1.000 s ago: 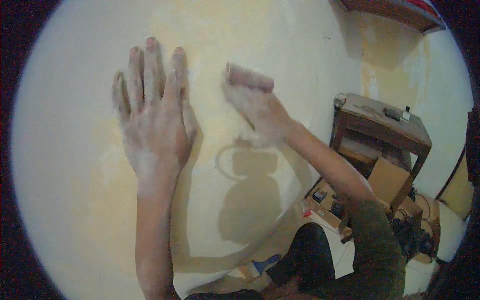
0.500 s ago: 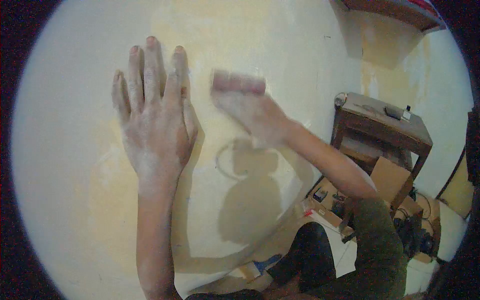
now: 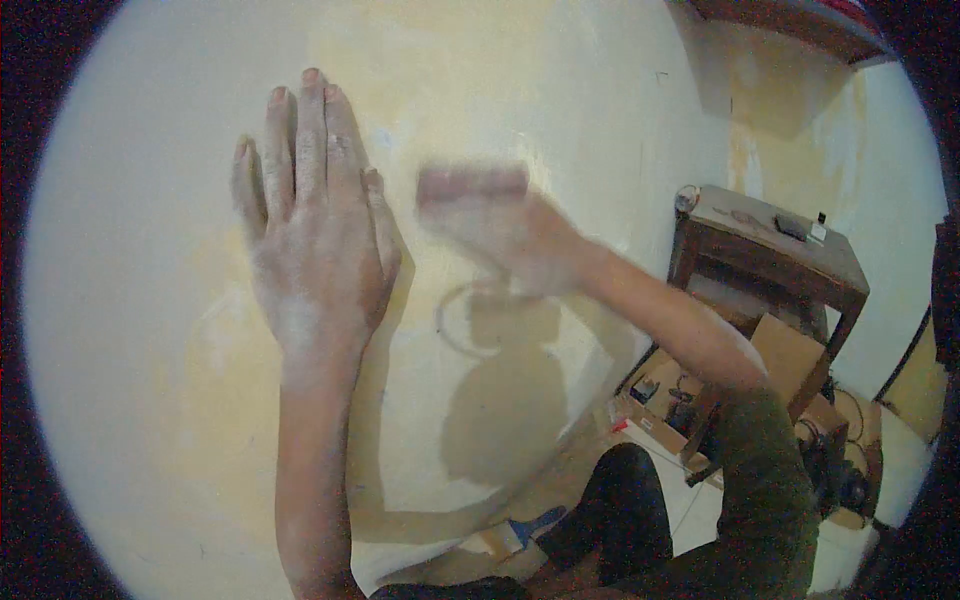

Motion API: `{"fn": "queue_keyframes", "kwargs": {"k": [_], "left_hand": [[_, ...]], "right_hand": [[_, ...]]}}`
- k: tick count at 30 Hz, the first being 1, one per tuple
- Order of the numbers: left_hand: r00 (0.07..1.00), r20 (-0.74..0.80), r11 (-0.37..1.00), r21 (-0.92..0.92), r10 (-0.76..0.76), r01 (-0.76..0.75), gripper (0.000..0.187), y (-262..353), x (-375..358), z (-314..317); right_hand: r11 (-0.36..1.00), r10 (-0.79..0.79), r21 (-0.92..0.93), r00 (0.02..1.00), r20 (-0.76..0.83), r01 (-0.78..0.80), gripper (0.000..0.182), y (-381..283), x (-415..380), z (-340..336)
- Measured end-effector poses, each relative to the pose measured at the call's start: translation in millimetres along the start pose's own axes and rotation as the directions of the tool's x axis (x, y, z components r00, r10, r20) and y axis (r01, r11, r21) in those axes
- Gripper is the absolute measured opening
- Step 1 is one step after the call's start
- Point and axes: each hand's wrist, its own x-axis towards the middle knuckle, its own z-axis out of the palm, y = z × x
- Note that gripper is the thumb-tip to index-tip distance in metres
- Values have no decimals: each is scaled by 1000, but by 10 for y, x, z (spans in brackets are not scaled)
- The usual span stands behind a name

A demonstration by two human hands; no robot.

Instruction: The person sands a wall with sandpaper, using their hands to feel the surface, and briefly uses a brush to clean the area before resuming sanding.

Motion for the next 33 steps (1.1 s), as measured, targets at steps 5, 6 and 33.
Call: {"fn": "queue_keyframes", "kwargs": {"k": [5,6,33], "left_hand": [[1000,10,1000,6,-6,6,64,-11,-26,28],[1000,15,1000,-1,-12,12,66,-13,-24,36],[1000,1,1000,2,-7,7,64,14,-6,36]], "right_hand": [[896,131,-321,875,-466,-306,76,445,197,-196],[887,153,-312,853,-498,-341,75,404,207,-138],[906,206,-278,906,-371,-320,88,157,160,-79]]}}
